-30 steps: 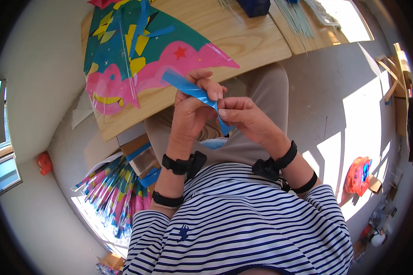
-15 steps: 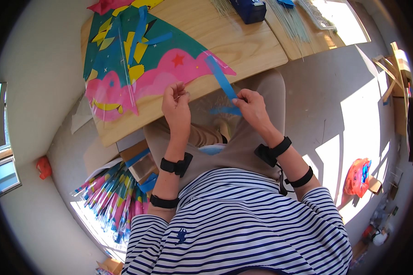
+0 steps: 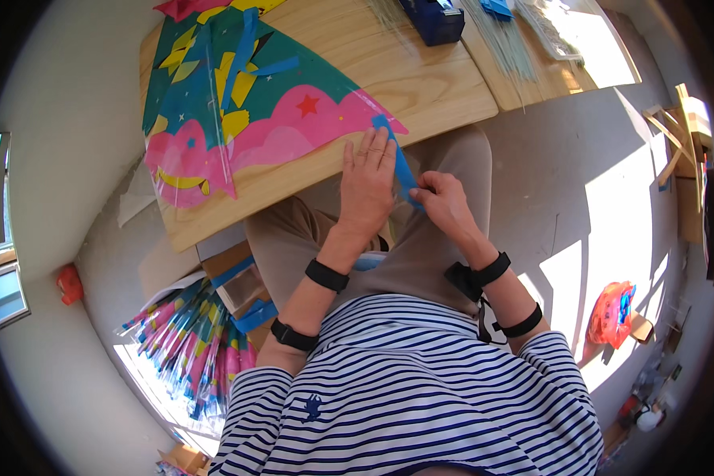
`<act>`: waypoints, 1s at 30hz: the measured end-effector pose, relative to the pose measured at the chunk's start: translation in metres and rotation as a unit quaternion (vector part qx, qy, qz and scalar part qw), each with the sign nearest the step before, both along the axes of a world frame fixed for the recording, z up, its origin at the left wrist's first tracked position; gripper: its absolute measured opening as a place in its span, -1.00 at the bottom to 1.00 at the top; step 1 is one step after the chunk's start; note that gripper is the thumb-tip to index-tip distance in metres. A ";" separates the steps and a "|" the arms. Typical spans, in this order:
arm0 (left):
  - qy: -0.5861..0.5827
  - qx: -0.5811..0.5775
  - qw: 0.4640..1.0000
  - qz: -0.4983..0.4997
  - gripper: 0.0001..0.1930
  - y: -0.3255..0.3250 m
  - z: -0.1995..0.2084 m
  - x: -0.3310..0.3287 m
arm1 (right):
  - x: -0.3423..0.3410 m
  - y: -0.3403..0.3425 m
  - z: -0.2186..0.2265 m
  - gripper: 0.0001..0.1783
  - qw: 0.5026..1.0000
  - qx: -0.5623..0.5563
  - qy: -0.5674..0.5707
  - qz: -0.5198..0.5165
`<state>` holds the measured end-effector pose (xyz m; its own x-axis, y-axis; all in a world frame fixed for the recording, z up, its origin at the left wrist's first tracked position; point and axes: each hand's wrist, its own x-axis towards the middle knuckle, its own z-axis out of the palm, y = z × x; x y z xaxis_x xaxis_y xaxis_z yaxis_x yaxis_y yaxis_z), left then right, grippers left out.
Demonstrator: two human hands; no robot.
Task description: Assembling a plastic kite by taping sticks and streamers to the kite body.
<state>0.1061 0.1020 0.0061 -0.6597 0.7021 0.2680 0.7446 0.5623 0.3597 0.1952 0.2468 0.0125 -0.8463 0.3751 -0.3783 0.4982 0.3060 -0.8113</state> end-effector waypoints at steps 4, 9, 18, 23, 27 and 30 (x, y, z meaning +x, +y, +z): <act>0.003 -0.014 1.000 -0.001 -0.47 0.001 -0.004 0.004 | 0.001 0.001 0.004 -0.81 1.000 -0.008 -0.001 0.001; -0.008 -0.009 1.000 0.002 -0.46 0.002 -0.004 0.006 | 0.001 0.002 0.005 -0.81 1.000 0.000 -0.005 0.013; -0.018 0.011 1.000 0.011 -0.44 0.004 -0.005 0.008 | 0.001 0.006 0.006 -0.82 0.999 0.010 -0.010 0.030; -0.005 -0.008 1.000 0.008 -0.45 0.005 -0.006 0.007 | -0.001 0.009 0.006 -0.82 0.998 0.042 -0.006 0.042; -0.009 -0.003 1.000 0.009 -0.46 0.005 -0.006 0.007 | -0.002 0.010 0.008 -0.82 0.997 0.051 -0.008 0.051; -0.008 0.003 1.000 0.012 -0.45 0.006 -0.007 0.007 | -0.002 0.010 0.008 -0.82 0.997 0.058 -0.008 0.052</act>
<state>0.1133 0.1084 -0.0008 -0.6799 0.6850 0.2619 0.7256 0.5768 0.3751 0.1935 0.2565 0.0204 -0.8771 0.3273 -0.3515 0.4716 0.4482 -0.7594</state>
